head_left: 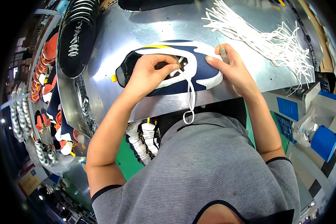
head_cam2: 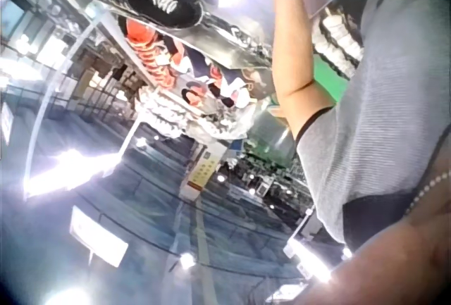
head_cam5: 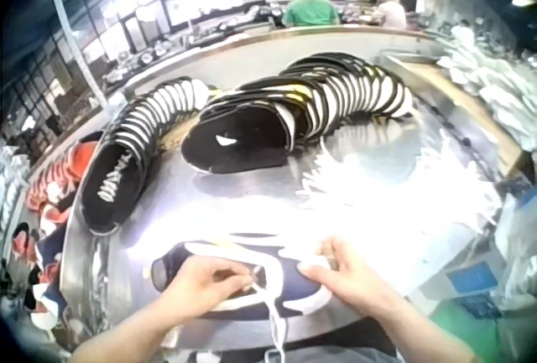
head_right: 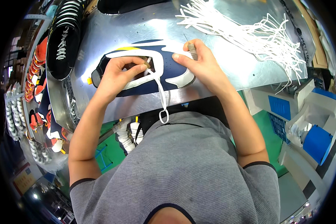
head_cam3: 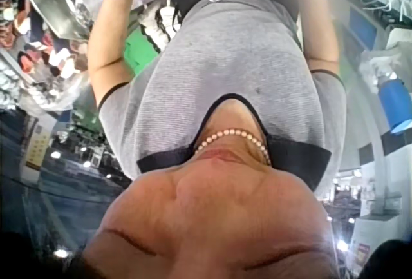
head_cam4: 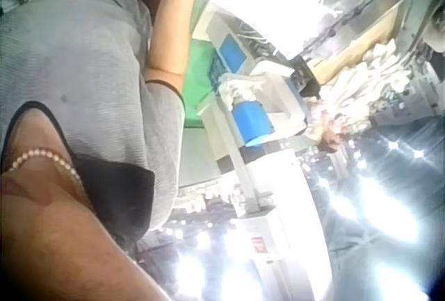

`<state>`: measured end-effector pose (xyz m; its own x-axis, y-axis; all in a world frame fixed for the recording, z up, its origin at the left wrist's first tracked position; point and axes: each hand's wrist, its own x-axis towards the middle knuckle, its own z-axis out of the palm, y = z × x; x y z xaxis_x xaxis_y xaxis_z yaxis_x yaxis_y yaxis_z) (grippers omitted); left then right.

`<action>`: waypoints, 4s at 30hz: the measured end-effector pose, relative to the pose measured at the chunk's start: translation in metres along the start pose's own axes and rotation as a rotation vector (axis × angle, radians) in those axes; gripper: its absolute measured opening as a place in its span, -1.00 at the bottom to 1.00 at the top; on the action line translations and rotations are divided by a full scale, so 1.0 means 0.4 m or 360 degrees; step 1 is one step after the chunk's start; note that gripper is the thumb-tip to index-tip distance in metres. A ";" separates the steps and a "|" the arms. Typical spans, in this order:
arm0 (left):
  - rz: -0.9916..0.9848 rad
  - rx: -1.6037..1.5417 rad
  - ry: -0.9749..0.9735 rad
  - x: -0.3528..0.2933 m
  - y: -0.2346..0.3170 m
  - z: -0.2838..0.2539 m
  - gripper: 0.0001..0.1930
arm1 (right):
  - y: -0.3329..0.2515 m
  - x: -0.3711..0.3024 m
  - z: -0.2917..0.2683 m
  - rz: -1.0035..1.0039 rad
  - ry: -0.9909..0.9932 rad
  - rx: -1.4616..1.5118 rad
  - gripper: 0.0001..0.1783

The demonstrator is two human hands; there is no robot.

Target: The person threads shoelaces through the eyelets of shoe uppers. They take a shoelace from a pile, thread it through the eyelets of a shoe upper using a small tool to guide the lace, and place the finished upper back onto a stack.

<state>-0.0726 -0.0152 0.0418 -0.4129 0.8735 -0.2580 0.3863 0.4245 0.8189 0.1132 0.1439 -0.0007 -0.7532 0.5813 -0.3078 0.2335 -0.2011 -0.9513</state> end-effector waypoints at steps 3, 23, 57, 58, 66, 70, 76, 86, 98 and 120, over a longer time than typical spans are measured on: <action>0.0148 0.0164 0.0140 -0.006 -0.025 -0.006 -0.85 | 0.011 -0.001 0.004 -0.0060 0.0008 0.0057 -0.63; 0.0875 0.0288 0.0582 -0.173 0.166 -0.133 -0.91 | 0.056 0.015 -0.083 -0.0610 0.0413 -0.0776 -0.69; -0.0260 -0.0635 0.0188 0.018 0.057 0.113 -0.73 | -0.019 -0.014 0.043 -0.0334 0.0118 -0.0456 -0.48; -0.0162 -0.0604 0.0262 0.017 0.058 0.118 -0.75 | -0.018 -0.013 0.042 -0.0367 0.0110 -0.0521 -0.44; 0.0031 -0.0455 0.0381 0.008 0.049 0.127 -0.75 | -0.032 -0.062 0.007 -0.0640 0.0104 -0.0464 -0.72; 0.0048 -0.0458 0.0377 0.002 0.047 0.130 -0.76 | -0.026 -0.057 0.010 -0.0679 0.0120 -0.0517 -0.84; 0.0085 -0.0338 0.0268 -0.022 0.046 0.133 -0.87 | -0.061 -0.036 -0.003 -0.0638 -0.0048 -0.0936 -0.83; -0.0025 -0.0698 0.0135 -0.025 0.057 0.130 -0.82 | -0.111 -0.035 0.048 -0.0728 -0.0307 -0.1597 -0.84; -0.0344 -0.0709 0.0077 -0.020 0.062 0.106 -0.58 | 0.003 0.007 0.034 -0.0629 0.0202 -0.0485 -0.75; 0.0712 0.0830 0.0609 -0.152 0.061 0.112 -0.84 | 0.013 0.039 0.035 -0.0623 0.0416 -0.0202 -0.71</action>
<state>-0.0011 -0.0474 0.0544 -0.3457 0.8852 0.3114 0.8810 0.1918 0.4325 0.0940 0.1409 -0.0103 -0.6235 0.7759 0.0957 0.0489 0.1608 -0.9858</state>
